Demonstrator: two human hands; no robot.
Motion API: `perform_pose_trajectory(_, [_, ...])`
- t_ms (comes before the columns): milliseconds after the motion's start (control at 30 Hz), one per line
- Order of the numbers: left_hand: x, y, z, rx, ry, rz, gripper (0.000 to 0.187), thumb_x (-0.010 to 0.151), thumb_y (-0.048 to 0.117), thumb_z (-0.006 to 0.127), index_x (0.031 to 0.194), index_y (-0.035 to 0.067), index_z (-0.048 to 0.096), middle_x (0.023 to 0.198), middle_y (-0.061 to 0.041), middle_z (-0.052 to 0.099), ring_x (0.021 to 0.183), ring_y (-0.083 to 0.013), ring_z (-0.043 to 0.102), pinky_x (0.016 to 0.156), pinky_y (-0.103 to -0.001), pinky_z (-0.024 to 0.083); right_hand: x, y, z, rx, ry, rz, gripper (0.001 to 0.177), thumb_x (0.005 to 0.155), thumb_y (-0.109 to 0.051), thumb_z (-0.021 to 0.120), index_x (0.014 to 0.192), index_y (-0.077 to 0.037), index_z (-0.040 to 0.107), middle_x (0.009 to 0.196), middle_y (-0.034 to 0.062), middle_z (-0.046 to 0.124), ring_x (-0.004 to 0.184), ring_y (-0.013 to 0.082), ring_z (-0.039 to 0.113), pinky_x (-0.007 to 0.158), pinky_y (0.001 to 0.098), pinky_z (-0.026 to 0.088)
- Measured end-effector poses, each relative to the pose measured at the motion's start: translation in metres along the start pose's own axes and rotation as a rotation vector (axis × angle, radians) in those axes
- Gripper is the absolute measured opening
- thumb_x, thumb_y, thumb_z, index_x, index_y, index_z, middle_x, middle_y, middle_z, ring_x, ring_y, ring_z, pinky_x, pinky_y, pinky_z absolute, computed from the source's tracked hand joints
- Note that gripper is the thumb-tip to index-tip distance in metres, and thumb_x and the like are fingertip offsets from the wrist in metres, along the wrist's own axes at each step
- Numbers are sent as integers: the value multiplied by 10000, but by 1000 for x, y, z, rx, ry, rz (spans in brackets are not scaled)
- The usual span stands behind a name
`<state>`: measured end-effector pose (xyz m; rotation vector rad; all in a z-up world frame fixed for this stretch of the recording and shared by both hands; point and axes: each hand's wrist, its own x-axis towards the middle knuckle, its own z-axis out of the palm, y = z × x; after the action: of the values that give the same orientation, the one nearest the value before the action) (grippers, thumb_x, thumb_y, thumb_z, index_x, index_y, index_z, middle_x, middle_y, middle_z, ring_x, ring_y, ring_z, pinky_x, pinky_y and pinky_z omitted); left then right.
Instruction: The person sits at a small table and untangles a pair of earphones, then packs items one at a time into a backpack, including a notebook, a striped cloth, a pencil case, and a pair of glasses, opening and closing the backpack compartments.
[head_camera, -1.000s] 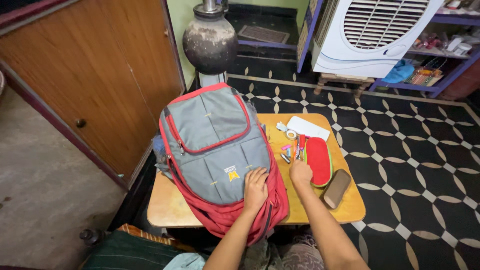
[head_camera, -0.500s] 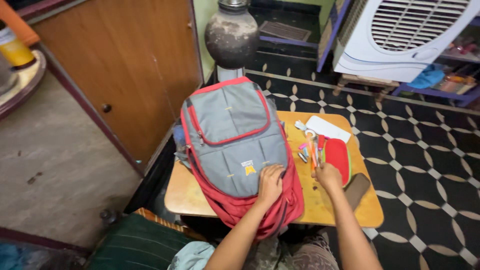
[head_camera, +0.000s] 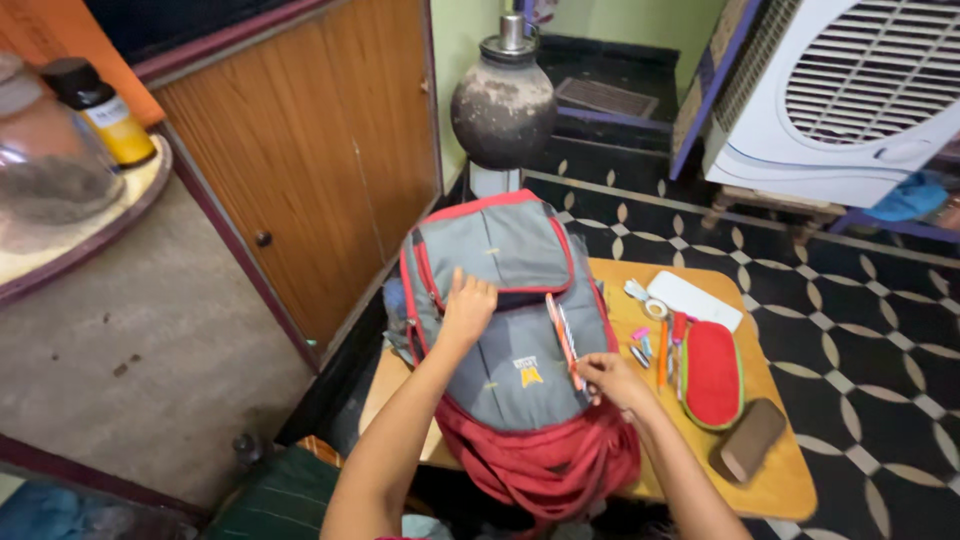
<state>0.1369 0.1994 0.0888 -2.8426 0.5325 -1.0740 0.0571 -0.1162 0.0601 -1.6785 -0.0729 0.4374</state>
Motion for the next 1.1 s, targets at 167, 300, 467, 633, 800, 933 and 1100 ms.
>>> perform_pose_trajectory(167, [58, -46, -61, -223, 334, -202, 135, 879, 194, 686, 837, 68, 709, 829, -111, 705, 861, -297, 661, 996, -588, 360, 40, -28, 50, 136, -93, -2, 165, 956, -152, 663, 904, -1, 704, 719, 20, 676, 534, 69, 544, 471, 259, 495])
perform_pose_trajectory(300, [82, -56, -94, -250, 337, -147, 141, 865, 193, 705, 804, 66, 703, 799, -108, 702, 839, -304, 666, 994, -604, 347, 104, -48, 82, 228, -86, -109, 245, 1018, -195, 640, 919, 23, 686, 708, 64, 644, 530, 112, 590, 509, 269, 541])
perform_pose_trajectory(467, [80, -45, -100, -282, 317, -91, 155, 826, 205, 720, 742, 76, 706, 746, -100, 694, 815, -295, 665, 1024, -614, 335, 212, -87, 116, 431, 49, -67, 191, 1003, -130, 564, 1006, 16, 687, 798, 100, 685, 573, 177, 644, 582, 356, 627])
perform_pose_trajectory(633, [75, -47, -103, -264, 259, -62, 167, 857, 212, 721, 754, 82, 705, 760, -87, 689, 812, -277, 653, 1026, -589, 339, 286, -119, 128, 581, 161, -212, 214, 1043, -218, 506, 1197, -118, 617, 952, 17, 704, 702, 111, 690, 559, 297, 573])
perform_pose_trajectory(800, [68, -42, -103, -281, 226, -69, 162, 857, 208, 727, 762, 78, 707, 771, -83, 689, 823, -279, 646, 1024, -598, 331, 315, -121, 115, 538, 189, -293, 207, 1026, -192, 539, 1187, -87, 614, 931, 27, 710, 677, 110, 685, 530, 286, 557])
perform_pose_trajectory(933, [53, -28, -91, -321, 184, -83, 121, 844, 191, 727, 806, 77, 711, 808, -86, 694, 859, -285, 658, 1028, -614, 330, 294, -102, 85, 339, 271, -214, 179, 1002, -144, 555, 1122, -32, 628, 845, 51, 698, 608, 129, 659, 484, 302, 533])
perform_pose_trajectory(1100, [17, 0, -53, -297, 96, -66, 133, 832, 198, 724, 874, 72, 721, 833, -103, 682, 893, -293, 663, 1038, -635, 341, 198, -47, 43, 153, 152, -101, 155, 973, -85, 576, 1040, 37, 646, 738, 81, 683, 522, 154, 626, 426, 322, 503])
